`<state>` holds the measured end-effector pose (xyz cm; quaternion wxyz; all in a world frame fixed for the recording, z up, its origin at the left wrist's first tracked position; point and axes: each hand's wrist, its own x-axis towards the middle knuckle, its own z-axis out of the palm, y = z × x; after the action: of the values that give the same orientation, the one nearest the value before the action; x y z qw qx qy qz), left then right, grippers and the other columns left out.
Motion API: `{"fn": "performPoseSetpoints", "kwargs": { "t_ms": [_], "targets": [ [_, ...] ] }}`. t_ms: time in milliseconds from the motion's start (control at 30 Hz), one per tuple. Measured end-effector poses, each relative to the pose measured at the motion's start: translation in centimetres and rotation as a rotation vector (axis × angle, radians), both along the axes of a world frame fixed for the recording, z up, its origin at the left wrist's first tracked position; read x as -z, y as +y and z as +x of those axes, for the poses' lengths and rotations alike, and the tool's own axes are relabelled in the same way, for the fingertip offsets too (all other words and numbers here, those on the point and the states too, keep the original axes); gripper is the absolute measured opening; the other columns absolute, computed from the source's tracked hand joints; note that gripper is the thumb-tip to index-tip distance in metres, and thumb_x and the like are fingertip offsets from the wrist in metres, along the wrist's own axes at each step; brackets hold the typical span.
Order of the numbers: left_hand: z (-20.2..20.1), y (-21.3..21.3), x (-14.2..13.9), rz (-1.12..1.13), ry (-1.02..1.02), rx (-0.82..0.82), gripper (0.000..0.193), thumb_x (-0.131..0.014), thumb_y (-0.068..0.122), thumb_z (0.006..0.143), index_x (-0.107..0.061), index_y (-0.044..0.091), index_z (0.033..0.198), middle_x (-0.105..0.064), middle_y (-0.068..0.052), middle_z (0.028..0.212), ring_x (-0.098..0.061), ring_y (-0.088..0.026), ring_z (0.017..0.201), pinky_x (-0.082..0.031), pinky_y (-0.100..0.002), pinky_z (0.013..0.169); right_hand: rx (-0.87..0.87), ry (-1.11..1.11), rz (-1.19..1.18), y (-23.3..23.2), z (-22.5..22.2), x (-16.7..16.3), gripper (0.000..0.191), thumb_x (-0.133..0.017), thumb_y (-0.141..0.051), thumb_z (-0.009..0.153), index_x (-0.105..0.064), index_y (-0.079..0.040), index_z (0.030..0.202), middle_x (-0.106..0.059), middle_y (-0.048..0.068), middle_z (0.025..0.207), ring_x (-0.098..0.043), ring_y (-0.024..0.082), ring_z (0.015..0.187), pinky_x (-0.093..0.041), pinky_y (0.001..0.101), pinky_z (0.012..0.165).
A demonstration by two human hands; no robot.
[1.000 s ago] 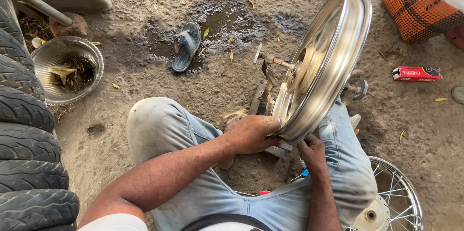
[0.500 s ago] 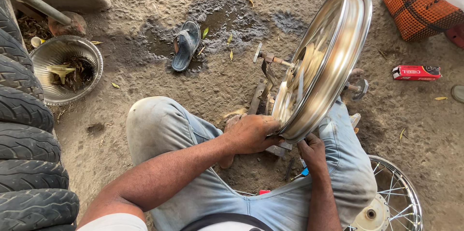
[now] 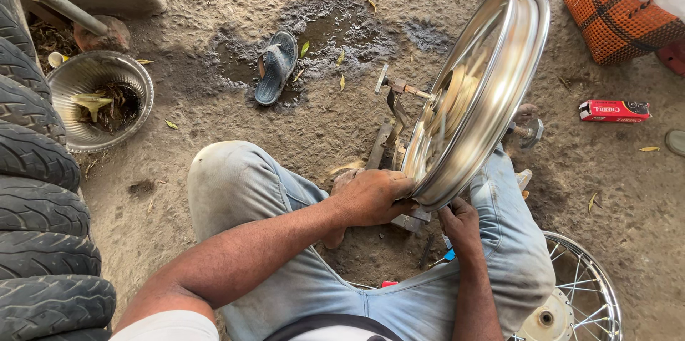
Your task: The person sits on the ground and uses a metal rim truing stand to adjust a motorcycle wheel rim. They rotate the rim, tighten the stand's clamps, and use a small tool to tap and adjust the rim's alignment.
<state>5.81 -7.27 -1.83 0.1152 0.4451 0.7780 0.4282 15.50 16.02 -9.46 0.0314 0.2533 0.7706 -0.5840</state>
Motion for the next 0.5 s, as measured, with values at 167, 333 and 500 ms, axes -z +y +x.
{"fn": "performPoseSetpoints", "kwargs": {
  "t_ms": [167,333,500],
  "targets": [
    [0.0,0.0,0.1,-0.07,-0.002,-0.001,0.03,-0.073,0.031,0.092,-0.063,0.005,0.103,-0.067,-0.015,0.099,-0.067,-0.038,0.097,-0.052,-0.048,0.082,-0.006,-0.019,0.038,-0.1,0.0,-0.3,0.029,-0.066,-0.018,0.095,-0.06,-0.001,0.073,-0.05,-0.002,0.055,-0.043,0.007,0.048,-0.032,0.0277,0.043],
    [-0.1,0.1,-0.3,-0.049,0.007,-0.007,0.031,-0.074,0.031,0.09,-0.063,0.006,0.103,-0.067,-0.014,0.099,-0.067,-0.038,0.097,-0.052,-0.048,0.082,-0.009,-0.019,0.044,-0.4,-0.2,-1.1,0.028,-0.066,-0.018,0.095,-0.061,-0.001,0.073,-0.05,-0.002,0.055,-0.043,0.006,0.048,-0.032,0.0276,0.043],
    [-0.1,-0.2,-1.0,-0.039,-0.008,-0.012,0.03,-0.073,0.032,0.09,-0.063,0.006,0.104,-0.068,-0.014,0.098,-0.067,-0.037,0.097,-0.051,-0.048,0.081,-0.005,-0.013,0.019,-0.9,-0.6,-2.0,0.028,-0.067,-0.018,0.095,-0.061,0.0,0.074,-0.05,-0.002,0.055,-0.043,0.007,0.048,-0.032,0.028,0.043]
  ]
}}
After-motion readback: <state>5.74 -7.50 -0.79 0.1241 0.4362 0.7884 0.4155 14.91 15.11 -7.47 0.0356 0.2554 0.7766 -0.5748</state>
